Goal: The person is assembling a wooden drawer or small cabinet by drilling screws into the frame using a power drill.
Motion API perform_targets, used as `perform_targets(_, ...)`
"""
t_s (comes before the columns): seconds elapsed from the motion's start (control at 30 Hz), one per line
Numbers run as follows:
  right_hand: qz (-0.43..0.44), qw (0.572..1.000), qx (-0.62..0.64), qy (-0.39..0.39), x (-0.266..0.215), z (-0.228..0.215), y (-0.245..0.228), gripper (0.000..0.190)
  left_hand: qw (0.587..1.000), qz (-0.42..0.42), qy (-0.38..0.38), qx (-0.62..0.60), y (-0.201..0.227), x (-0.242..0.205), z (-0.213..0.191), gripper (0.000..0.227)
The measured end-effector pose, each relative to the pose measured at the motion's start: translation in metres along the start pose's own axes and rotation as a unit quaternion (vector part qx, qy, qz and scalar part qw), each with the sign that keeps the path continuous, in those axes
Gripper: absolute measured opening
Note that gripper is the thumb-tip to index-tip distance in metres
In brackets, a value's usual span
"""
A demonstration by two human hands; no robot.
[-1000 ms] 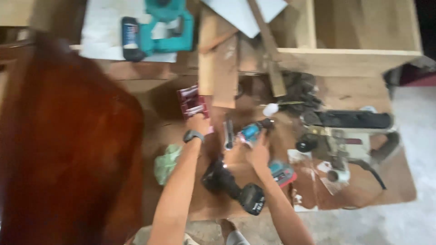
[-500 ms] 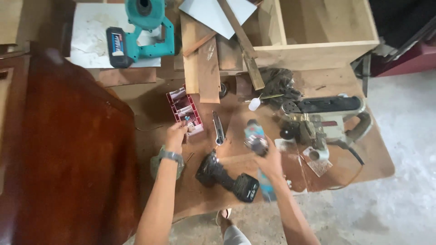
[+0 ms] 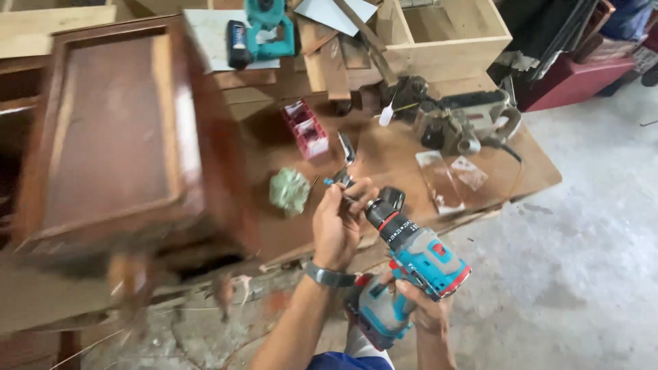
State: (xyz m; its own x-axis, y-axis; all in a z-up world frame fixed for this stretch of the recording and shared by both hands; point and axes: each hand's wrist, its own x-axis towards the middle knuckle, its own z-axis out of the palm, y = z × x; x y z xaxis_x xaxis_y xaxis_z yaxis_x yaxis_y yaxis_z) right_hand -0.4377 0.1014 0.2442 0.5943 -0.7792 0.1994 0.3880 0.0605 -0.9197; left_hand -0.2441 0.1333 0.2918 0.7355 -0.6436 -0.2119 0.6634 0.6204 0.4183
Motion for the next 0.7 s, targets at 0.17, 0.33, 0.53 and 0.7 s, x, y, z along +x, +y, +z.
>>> perform_targets(0.17,0.064,0.987,0.129,-0.073,-0.077,0.03,-0.005,0.07,0.999,0.023,0.041,0.013,0.035,-0.098,0.005,0.023)
perform_targets(0.33,0.088,0.97,0.193,-0.118,-0.119,0.049,-0.012,0.063,0.993,0.086,0.028,0.073,0.07,-0.165,0.016,0.027)
perform_targets(0.53,0.025,0.981,0.173,-0.08,-0.156,0.058,0.009,0.036,0.987,0.123,0.008,0.1,0.082,-0.224,0.007,0.024)
perform_targets(0.7,-0.005,0.998,0.042,-0.046,-0.192,0.058,0.031,0.025,0.992,0.115,0.0,0.047,0.072,-0.223,-0.041,0.023)
